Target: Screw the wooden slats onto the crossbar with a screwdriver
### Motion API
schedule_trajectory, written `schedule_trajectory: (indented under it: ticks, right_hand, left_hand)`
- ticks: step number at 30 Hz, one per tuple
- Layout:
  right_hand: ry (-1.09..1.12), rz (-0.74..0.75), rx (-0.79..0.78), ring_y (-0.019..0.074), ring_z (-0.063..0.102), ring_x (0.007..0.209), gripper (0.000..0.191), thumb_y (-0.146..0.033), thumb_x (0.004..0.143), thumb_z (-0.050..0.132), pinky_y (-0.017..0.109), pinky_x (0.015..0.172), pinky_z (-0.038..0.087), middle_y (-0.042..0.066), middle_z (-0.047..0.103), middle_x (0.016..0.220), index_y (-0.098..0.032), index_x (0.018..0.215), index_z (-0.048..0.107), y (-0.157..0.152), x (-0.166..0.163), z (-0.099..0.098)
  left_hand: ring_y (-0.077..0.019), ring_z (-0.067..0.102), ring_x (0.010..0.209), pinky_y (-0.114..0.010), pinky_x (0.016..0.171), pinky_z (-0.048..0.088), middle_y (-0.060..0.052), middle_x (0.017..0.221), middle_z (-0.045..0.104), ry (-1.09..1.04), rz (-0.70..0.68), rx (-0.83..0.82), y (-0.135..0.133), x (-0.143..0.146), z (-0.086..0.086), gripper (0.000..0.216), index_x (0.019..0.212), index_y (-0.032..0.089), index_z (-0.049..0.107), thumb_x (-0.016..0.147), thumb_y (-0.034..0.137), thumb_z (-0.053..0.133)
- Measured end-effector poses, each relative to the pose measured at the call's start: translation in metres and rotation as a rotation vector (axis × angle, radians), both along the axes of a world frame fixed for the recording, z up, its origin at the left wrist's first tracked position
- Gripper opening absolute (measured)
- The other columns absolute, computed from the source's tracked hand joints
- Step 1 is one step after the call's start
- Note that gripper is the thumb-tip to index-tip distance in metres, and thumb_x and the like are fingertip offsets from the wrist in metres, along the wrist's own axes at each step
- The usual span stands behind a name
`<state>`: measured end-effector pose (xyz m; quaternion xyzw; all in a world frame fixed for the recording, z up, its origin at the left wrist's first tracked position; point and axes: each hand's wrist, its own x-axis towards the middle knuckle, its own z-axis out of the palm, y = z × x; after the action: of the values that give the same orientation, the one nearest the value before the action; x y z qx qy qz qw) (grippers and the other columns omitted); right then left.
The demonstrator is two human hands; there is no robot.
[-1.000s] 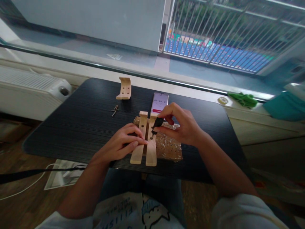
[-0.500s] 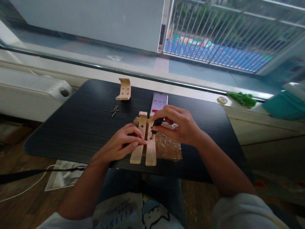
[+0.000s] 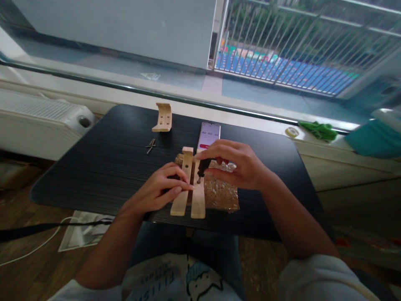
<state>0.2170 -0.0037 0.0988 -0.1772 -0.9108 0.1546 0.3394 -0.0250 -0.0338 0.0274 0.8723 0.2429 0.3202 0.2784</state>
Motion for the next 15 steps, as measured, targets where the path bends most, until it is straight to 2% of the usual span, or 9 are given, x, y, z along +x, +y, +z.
schedule_trajectory:
  ticks: [3, 7, 12, 15]
  right_hand:
    - [-0.002, 0.059, -0.069, 0.0106, 0.065, 0.092, 0.020, -0.017, 0.091, 0.056, 0.023, 0.077, 0.051, 0.007, 0.071, 0.105, -0.014, 0.109, 0.063, 0.0000, 0.0035, 0.0024]
    - [-0.017, 0.054, -0.144, 0.0043, 0.058, 0.065, 0.022, -0.015, 0.091, 0.056, 0.017, 0.062, 0.047, 0.004, 0.072, 0.097, -0.014, 0.111, 0.063, -0.0014, 0.0039, 0.0018]
    - [-0.015, 0.053, -0.153, 0.0041, 0.055, 0.063, 0.025, -0.016, 0.090, 0.057, 0.018, 0.063, 0.046, 0.003, 0.072, 0.104, -0.016, 0.115, 0.062, -0.0026, 0.0007, 0.0013]
    - [-0.021, 0.033, -0.144, 0.0047, 0.053, 0.062, 0.022, -0.018, 0.091, 0.057, 0.019, 0.062, 0.045, 0.003, 0.073, 0.098, -0.016, 0.112, 0.064, -0.0032, -0.0002, 0.0015]
  left_hand:
    - [-0.0193, 0.054, 0.094, -0.033, 0.085, 0.045, -0.006, 0.094, 0.063, -0.001, 0.002, 0.003, 0.0001, 0.0002, 0.0001, 0.036, 0.104, 0.022, 0.073, 0.100, 0.035, 0.039]
    - [-0.0196, 0.055, 0.095, -0.034, 0.086, 0.045, -0.006, 0.094, 0.062, -0.001, 0.003, -0.002, 0.0000, 0.0003, -0.0006, 0.036, 0.105, 0.022, 0.073, 0.101, 0.034, 0.039]
    - [-0.0204, 0.055, 0.096, -0.036, 0.089, 0.044, -0.006, 0.095, 0.062, -0.001, 0.001, -0.005, 0.0002, -0.0004, -0.0030, 0.036, 0.107, 0.023, 0.073, 0.100, 0.034, 0.039]
    - [-0.0201, 0.054, 0.097, -0.035, 0.089, 0.044, -0.006, 0.095, 0.062, -0.007, -0.005, -0.005, 0.0005, -0.0008, -0.0039, 0.034, 0.106, 0.023, 0.073, 0.100, 0.032, 0.040]
